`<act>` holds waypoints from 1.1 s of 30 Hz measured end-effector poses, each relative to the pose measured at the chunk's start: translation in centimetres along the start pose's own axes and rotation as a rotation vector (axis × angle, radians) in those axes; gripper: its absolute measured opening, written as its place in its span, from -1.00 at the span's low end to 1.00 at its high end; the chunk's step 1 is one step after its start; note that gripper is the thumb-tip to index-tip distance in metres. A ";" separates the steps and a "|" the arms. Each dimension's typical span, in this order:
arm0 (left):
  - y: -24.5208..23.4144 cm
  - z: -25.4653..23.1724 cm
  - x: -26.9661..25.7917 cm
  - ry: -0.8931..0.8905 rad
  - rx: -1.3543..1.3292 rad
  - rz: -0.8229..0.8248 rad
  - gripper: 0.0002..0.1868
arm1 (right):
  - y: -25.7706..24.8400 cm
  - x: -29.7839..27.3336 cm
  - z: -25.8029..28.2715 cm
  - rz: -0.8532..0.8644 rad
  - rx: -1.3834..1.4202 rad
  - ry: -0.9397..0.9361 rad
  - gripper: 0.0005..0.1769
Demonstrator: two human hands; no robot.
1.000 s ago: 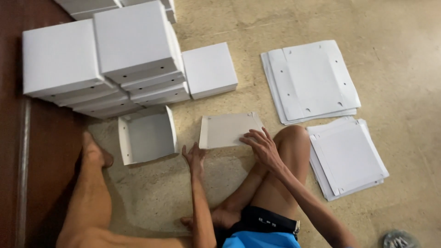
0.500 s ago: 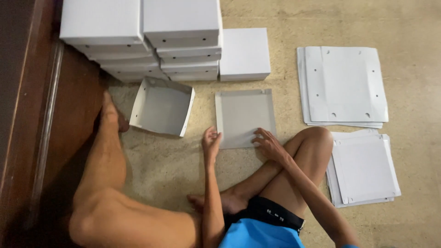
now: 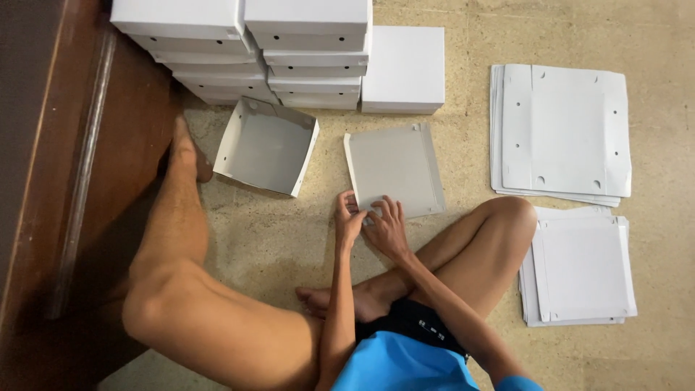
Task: The person folds flat cardboard templates into boxes by hand while sitting on the floor, then stacks the completed white boxes into organized piles.
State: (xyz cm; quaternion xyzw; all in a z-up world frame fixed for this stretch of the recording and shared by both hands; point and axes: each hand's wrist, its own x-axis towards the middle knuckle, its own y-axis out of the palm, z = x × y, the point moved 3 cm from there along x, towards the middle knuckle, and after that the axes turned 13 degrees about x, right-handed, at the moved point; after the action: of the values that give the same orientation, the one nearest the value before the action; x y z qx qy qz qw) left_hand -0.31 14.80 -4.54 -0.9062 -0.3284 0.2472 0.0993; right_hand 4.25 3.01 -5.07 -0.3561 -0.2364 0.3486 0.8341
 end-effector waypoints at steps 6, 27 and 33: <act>0.2 1.5 0.7 -0.028 0.046 0.032 -0.42 | 1.1 -0.6 -2.5 -0.036 0.103 0.009 -0.82; -1.3 -2.7 -1.7 0.148 0.129 0.066 -0.41 | 0.6 0.0 -3.2 -0.038 0.381 0.121 -0.81; 0.2 -0.3 -0.8 0.173 0.085 0.072 -0.63 | 0.3 -1.7 -3.8 -0.068 0.310 0.146 -0.75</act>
State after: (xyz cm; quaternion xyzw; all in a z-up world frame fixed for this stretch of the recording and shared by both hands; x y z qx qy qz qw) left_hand -0.55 14.15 -4.05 -0.9304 -0.2751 0.1852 0.1564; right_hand 5.45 0.22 -7.96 -0.2395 -0.1304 0.3256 0.9053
